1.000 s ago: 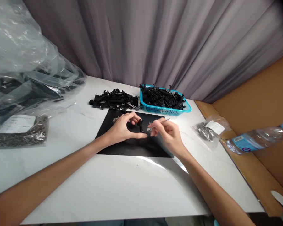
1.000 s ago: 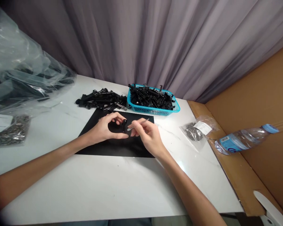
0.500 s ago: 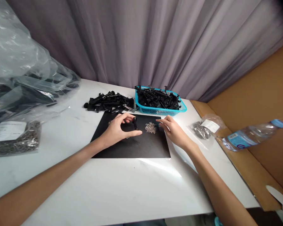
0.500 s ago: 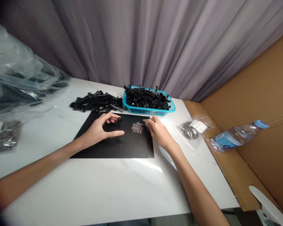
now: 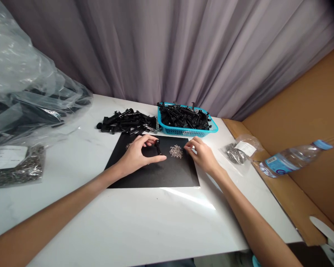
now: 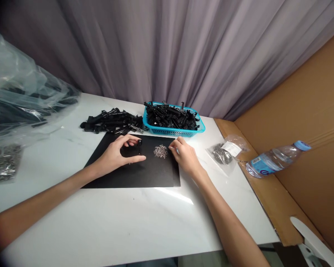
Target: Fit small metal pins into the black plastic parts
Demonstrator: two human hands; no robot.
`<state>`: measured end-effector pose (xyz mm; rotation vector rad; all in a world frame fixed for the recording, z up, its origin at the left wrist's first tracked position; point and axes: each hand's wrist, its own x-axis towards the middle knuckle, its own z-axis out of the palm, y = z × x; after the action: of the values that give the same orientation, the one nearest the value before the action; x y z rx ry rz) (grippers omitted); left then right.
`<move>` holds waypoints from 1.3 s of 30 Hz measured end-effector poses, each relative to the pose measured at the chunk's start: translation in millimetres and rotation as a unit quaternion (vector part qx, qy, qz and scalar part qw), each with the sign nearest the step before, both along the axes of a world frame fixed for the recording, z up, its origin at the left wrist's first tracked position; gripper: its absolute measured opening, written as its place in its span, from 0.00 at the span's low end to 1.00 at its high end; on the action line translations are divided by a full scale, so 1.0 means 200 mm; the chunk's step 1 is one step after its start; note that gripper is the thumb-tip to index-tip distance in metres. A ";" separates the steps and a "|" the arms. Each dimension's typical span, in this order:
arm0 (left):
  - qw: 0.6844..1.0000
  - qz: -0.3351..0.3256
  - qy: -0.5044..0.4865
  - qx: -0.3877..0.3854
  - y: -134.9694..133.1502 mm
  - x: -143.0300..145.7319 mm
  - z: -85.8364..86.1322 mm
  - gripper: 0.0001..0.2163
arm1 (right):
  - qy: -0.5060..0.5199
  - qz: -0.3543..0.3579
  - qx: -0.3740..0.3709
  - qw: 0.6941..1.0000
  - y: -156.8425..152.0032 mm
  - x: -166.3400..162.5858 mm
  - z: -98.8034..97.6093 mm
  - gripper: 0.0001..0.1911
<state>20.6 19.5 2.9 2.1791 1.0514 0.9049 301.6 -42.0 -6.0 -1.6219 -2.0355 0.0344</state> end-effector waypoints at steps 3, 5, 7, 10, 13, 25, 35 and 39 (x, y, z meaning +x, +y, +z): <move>1.000 -0.004 0.003 0.004 0.00 0.00 0.00 0.30 | 0.015 0.035 -0.022 0.999 0.00 0.02 0.00 0.13; 1.000 -0.003 0.004 0.004 0.00 0.00 0.00 0.31 | -0.011 0.053 -0.057 0.997 0.00 0.02 0.00 0.15; 1.000 -0.003 0.004 0.003 0.00 0.00 0.00 0.31 | -0.035 0.059 -0.079 0.994 -0.01 0.01 0.00 0.16; 1.000 -0.008 0.005 0.004 -0.01 0.01 0.00 0.31 | -0.019 0.047 -0.062 0.997 -0.02 -0.01 0.00 0.14; 1.000 -0.010 0.008 0.009 -0.01 0.01 0.00 0.30 | 0.014 0.020 -0.016 1.000 -0.01 -0.02 0.00 0.11; 0.999 -0.032 0.018 0.017 -0.03 0.02 0.02 0.29 | 0.212 0.015 -0.023 0.977 -0.03 -0.07 0.05 0.07; 0.991 -0.098 0.074 0.058 -0.02 0.02 0.01 0.29 | 0.305 0.088 -0.118 0.941 -0.03 -0.11 0.04 0.14; 0.987 -0.108 0.105 0.058 -0.02 0.01 0.01 0.31 | 0.349 0.107 -0.156 0.918 -0.03 -0.11 0.04 0.15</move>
<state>22.9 15.2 5.6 2.4721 0.8511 0.6624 279.2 -47.7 1.3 -1.2779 -1.6637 0.9241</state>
